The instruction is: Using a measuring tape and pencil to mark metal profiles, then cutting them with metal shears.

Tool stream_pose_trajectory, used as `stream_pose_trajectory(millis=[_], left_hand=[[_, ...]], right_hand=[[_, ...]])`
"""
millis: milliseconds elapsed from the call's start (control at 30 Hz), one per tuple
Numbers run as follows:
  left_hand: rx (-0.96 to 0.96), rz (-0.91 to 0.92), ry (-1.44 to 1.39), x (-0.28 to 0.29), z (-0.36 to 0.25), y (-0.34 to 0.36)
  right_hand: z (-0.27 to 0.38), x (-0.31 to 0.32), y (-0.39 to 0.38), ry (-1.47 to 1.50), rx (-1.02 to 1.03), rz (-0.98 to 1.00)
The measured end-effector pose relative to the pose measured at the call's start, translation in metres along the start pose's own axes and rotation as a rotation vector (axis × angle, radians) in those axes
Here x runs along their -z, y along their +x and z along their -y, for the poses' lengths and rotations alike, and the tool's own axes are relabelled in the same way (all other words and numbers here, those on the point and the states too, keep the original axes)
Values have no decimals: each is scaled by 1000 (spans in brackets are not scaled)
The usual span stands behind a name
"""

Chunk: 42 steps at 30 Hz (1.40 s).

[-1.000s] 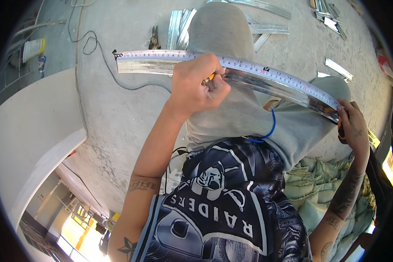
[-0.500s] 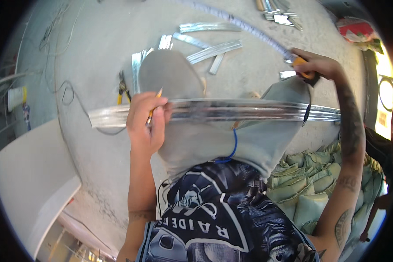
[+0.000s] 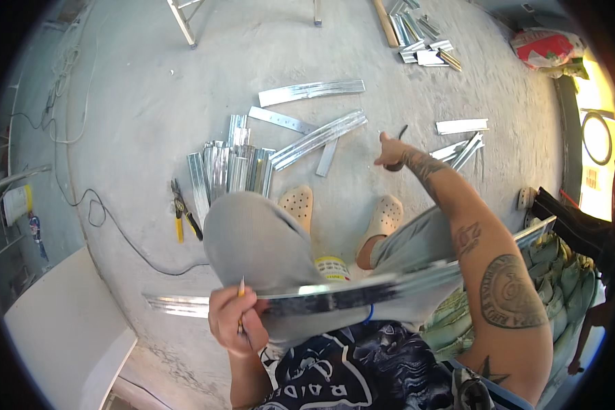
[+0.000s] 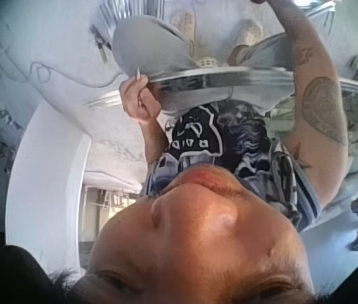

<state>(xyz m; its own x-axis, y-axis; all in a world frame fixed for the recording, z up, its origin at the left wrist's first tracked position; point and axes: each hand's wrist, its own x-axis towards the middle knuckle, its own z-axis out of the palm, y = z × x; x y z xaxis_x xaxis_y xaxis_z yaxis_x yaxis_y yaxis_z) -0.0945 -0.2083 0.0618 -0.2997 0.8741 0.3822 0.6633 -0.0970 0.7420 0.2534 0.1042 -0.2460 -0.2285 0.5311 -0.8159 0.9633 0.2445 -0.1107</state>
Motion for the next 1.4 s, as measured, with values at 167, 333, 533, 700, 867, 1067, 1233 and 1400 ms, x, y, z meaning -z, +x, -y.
stream_pose_trajectory(millis=[167, 333, 533, 700, 867, 1067, 1233, 1400], left_hand=[[115, 23, 76, 7, -3, -10], [85, 35, 155, 2, 2, -8], [78, 60, 192, 3, 6, -12], [80, 96, 220, 7, 3, -10], [42, 73, 177, 4, 5, -7], [43, 102, 225, 7, 3, -10], [75, 102, 187, 5, 3, -13], [-69, 85, 257, 11, 3, -3]], right_hand=[[66, -22, -20, -169, -51, -10], [105, 11, 29, -348, 525, -611], [114, 40, 67, -477, 634, -339], [98, 57, 43, -143, 603, -445], [36, 76, 43, -165, 233, -456], [118, 33, 20, -225, 142, -233], [169, -24, 29, 350, -183, 85], [159, -39, 27, 468, -296, 19]])
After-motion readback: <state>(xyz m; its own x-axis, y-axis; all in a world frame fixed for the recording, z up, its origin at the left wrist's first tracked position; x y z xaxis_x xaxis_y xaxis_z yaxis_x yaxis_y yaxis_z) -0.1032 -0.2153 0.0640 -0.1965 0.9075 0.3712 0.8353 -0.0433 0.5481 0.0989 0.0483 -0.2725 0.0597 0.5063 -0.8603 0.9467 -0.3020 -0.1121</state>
